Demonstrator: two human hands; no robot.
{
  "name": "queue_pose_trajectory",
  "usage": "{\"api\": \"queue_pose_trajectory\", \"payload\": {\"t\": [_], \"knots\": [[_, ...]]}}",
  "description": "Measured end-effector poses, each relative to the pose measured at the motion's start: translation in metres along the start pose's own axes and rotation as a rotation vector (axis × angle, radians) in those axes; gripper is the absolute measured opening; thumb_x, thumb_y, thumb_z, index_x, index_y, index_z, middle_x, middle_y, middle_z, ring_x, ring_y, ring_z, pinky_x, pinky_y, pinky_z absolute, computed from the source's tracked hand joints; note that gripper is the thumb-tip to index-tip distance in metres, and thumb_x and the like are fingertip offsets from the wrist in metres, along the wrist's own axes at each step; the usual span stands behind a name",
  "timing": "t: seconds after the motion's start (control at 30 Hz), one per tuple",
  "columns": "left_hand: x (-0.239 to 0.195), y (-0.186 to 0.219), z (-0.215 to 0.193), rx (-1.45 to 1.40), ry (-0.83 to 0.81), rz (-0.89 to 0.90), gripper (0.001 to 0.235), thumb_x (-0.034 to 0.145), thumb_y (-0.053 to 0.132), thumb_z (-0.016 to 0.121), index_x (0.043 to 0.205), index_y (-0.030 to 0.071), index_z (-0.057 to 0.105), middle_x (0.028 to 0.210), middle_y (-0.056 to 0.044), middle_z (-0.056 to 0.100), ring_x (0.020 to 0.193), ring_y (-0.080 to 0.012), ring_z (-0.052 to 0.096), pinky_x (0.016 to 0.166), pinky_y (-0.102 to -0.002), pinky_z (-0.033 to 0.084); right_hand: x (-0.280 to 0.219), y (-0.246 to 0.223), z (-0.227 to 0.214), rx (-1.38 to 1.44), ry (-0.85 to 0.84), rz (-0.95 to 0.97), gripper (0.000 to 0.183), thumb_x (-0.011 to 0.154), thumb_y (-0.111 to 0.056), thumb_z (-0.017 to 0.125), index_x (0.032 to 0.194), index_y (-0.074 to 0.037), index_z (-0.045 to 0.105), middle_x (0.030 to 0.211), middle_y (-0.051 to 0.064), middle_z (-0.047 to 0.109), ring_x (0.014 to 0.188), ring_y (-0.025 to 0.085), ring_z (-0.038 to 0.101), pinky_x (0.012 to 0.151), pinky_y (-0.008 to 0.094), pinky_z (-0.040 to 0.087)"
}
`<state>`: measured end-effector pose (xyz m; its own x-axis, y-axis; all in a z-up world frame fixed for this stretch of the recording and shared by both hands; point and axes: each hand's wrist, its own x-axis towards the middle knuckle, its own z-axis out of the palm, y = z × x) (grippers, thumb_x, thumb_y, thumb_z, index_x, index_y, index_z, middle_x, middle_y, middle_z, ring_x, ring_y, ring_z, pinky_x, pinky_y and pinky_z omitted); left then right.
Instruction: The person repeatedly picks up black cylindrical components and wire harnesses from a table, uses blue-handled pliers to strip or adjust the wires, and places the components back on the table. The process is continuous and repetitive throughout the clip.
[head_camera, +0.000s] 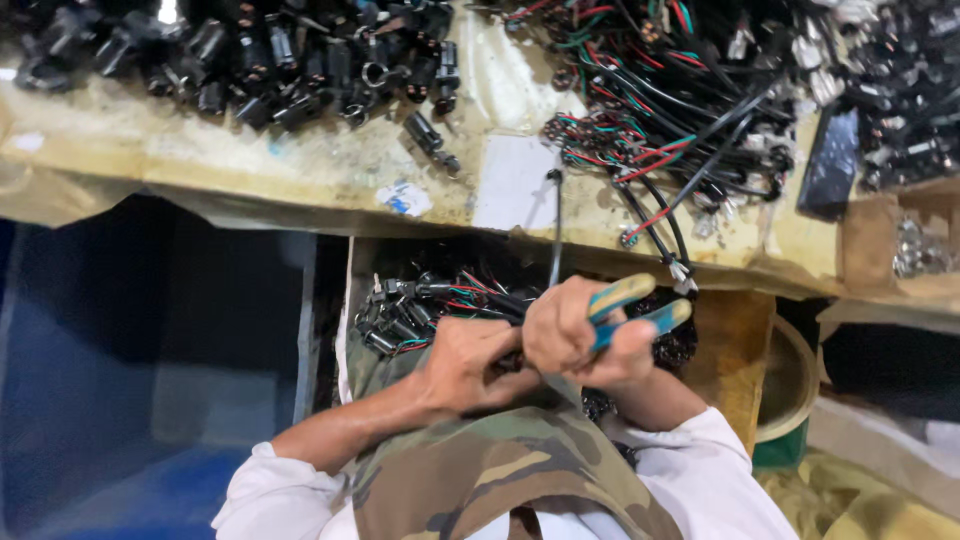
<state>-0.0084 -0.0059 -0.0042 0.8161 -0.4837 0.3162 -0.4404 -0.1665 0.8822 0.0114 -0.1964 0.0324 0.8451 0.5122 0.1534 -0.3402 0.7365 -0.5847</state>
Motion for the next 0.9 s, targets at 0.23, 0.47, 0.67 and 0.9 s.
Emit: {"api": "queue_pose_trajectory", "payload": {"t": [0.23,0.47,0.67,0.9], "knots": [[0.042,0.000,-0.025,0.331,-0.041,0.086,0.039,0.071,0.020,0.081,0.107,0.007,0.072,0.077,-0.008,0.064,0.069,-0.0289,0.063,0.061,-0.041,0.048,-0.014,0.024,-0.035,-0.448,0.437,-0.596,0.048,0.096,-0.052,0.072,0.090,-0.009,0.050,0.066,0.002,0.052,0.053,0.013,0.050,0.049,0.029,0.041],[0.038,0.008,-0.086,-0.625,-0.351,0.307,0.030,0.084,0.012,0.065,0.114,0.010,0.071,0.110,-0.006,0.072,0.098,-0.0218,0.069,0.087,-0.034,0.053,-0.007,-0.082,-0.177,-2.280,0.663,-0.299,0.040,0.084,-0.033,0.093,0.105,-0.008,0.069,0.089,0.008,0.067,0.076,0.024,0.067,0.065,0.038,0.053],[-0.005,-0.034,-0.048,0.723,-0.416,0.079,0.055,0.075,0.013,0.068,0.128,0.000,0.063,0.133,-0.023,0.062,0.127,-0.0407,0.056,0.105,-0.047,0.046,0.024,-0.129,-0.176,-2.206,0.521,-0.135,0.045,0.081,-0.032,0.094,0.111,-0.006,0.070,0.091,0.010,0.069,0.075,0.027,0.067,0.066,0.039,0.052],[-0.007,-0.066,-0.077,0.386,-0.462,-0.106,0.054,0.082,0.004,0.062,0.135,0.000,0.056,0.140,-0.022,0.056,0.132,-0.0405,0.051,0.108,-0.047,0.042,0.024,-0.130,-0.134,-2.405,-0.032,-0.278,0.030,0.080,-0.007,0.087,0.103,-0.008,0.068,0.116,0.006,0.077,0.094,0.023,0.072,0.080,0.034,0.056]]}}
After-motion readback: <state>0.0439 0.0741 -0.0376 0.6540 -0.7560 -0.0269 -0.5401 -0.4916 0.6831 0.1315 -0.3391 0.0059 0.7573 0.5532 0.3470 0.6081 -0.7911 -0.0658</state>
